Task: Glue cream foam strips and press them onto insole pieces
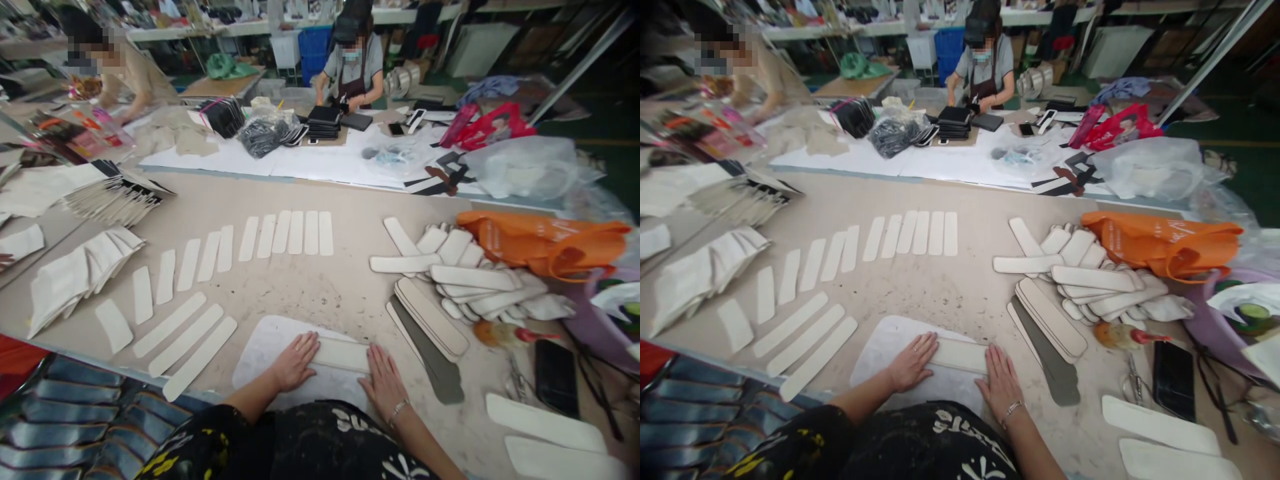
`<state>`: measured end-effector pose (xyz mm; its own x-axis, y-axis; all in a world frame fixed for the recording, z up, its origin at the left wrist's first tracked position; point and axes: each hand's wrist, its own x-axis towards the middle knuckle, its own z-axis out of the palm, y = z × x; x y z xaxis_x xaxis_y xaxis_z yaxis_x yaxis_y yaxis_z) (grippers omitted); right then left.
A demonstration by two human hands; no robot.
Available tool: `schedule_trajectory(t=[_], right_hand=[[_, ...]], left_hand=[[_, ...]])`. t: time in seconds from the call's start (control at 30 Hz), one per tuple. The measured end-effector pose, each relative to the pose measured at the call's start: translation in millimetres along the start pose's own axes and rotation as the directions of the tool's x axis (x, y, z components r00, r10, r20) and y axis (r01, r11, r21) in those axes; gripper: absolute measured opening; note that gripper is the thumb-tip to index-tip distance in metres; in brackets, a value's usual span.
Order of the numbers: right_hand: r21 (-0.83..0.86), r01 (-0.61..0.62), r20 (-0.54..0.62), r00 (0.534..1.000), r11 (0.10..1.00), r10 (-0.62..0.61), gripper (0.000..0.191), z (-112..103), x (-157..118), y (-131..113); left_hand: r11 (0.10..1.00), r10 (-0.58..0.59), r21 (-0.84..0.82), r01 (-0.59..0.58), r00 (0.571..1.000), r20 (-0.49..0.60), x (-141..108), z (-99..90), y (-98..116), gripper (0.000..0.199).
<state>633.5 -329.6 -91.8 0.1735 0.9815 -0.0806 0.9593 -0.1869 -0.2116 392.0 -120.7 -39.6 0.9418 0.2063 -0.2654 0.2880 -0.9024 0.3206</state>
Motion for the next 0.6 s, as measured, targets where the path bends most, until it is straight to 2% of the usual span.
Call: schedule_trajectory(t=[0.13,0.27,0.3,0.37,0.43,0.47,0.53,0.6], right_hand=[[0.011,-0.045,0.116,0.992,0.999,0.044,0.073,-11,4,-2],[0.063,-0.114,0.225,0.970,0.991,0.097,0.077,-43,20,-23],[0.104,-0.085,0.228,0.972,0.991,0.059,0.079,-52,27,-33],[0.231,0.064,0.201,0.973,0.971,-0.112,0.074,-64,42,-54],[0.352,0.227,0.146,0.945,0.908,-0.293,0.071,-69,59,-72],[0.391,0.274,0.119,0.931,0.879,-0.344,0.073,-70,65,-78],[0.439,0.290,0.095,0.926,0.850,-0.365,0.077,-69,72,-78],[0.454,0.222,0.100,0.950,0.863,-0.297,0.078,-69,67,-66]], left_hand=[[1.000,-0.023,0.020,0.024,0.999,-0.043,-7,7.7,-9,0.071],[0.997,0.014,0.071,-0.004,0.992,-0.128,-5,18.3,-11,0.070],[0.995,0.031,0.099,-0.016,0.987,-0.155,-4,21.4,-12,0.069],[0.984,0.074,0.173,-0.034,0.970,-0.230,-3,28.5,-16,0.069],[0.966,0.128,0.253,-0.046,0.940,-0.318,-1,36.7,-22,0.069],[0.954,0.163,0.294,-0.057,0.923,-0.349,1,41.0,-26,0.070],[0.931,0.215,0.360,-0.058,0.886,-0.411,6,49.6,-34,0.071],[0.910,0.269,0.409,-0.066,0.845,-0.462,10,57.7,-42,0.074]])
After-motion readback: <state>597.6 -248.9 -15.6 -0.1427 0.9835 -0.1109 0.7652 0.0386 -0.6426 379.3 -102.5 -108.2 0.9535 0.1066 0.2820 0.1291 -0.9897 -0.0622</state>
